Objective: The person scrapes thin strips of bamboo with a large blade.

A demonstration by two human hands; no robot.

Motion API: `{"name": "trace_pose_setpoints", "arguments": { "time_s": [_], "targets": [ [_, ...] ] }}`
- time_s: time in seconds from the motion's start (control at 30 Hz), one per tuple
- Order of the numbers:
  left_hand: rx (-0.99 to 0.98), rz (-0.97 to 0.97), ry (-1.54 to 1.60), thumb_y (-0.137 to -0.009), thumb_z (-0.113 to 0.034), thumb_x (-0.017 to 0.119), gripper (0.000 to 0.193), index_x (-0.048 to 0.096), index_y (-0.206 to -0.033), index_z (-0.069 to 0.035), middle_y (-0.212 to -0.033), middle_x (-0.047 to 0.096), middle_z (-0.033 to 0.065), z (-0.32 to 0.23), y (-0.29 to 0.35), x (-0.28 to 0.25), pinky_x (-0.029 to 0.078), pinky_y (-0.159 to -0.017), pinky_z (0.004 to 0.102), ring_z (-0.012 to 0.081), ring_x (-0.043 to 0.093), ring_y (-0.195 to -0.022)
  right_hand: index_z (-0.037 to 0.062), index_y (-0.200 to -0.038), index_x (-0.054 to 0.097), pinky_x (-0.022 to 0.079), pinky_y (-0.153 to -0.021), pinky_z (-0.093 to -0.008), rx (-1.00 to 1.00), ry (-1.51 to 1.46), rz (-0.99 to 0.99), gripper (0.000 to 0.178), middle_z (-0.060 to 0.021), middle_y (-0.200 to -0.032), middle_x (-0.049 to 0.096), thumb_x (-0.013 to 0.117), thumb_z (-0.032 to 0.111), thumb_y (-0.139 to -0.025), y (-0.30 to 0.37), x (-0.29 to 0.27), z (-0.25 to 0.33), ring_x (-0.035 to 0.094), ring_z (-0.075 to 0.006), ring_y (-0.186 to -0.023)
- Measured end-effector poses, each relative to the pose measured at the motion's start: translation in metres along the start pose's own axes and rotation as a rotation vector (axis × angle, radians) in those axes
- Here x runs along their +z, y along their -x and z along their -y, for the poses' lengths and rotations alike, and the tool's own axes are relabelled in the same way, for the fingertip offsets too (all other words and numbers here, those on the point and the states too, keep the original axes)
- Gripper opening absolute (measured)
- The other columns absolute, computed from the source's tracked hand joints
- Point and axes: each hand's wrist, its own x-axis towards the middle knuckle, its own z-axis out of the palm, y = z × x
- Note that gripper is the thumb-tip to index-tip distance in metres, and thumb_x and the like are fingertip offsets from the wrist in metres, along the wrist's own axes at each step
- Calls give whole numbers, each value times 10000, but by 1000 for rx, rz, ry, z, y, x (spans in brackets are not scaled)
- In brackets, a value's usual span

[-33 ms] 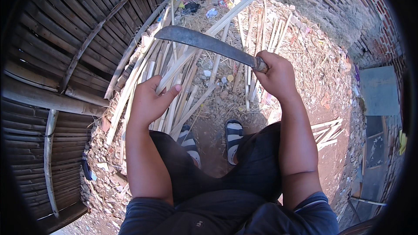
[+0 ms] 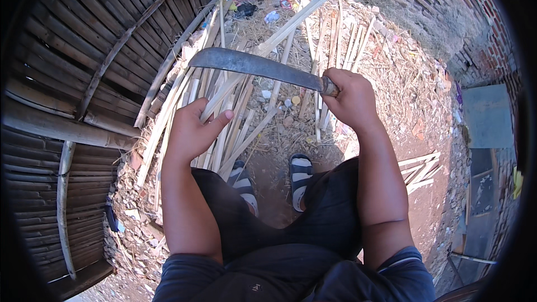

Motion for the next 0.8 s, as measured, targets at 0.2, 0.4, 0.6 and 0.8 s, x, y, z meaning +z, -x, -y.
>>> {"name": "trace_pose_setpoints", "arguments": {
  "time_s": [0.2, 0.4, 0.6, 0.8],
  "targets": [
    [105, 20, 116, -908, -345, 869, 410, 727, -964, 35, -698, 623, 9, 16, 2, -2, 470, -611, 295, 90, 539, -661, 116, -953, 684, 544, -646, -463, -148, 26, 13, 280, -89, -797, 685, 821, 120, -709, -1, 2, 21, 697, -346, -726],
    [0, 98, 110, -931, -306, 846, 344, 708, -959, 8, -707, 544, -57, 6, 4, -8, 394, -605, 267, 43, 461, -684, 94, -1007, 702, 549, -676, -450, 236, -22, -141, 238, -147, -849, 710, 811, 128, -799, 2, -15, -21, 706, -378, -770],
    [16, 122, 75, -922, -334, 853, 368, 709, -949, 3, -713, 531, -58, 5, 3, -5, 399, -617, 281, 62, 460, -689, 101, -1006, 709, 553, -700, -454, 186, -88, -92, 229, -138, -870, 718, 814, 139, -806, 3, -12, -13, 719, -361, -828],
    [77, 130, 43, -917, -332, 852, 373, 686, -907, 2, -701, 496, -53, 11, 3, -4, 398, -620, 294, 80, 451, -686, 116, -909, 663, 529, -630, -468, -166, 5, -41, 309, -81, -752, 642, 837, 103, -654, 0, -6, 11, 668, -349, -702]
  ]
}}
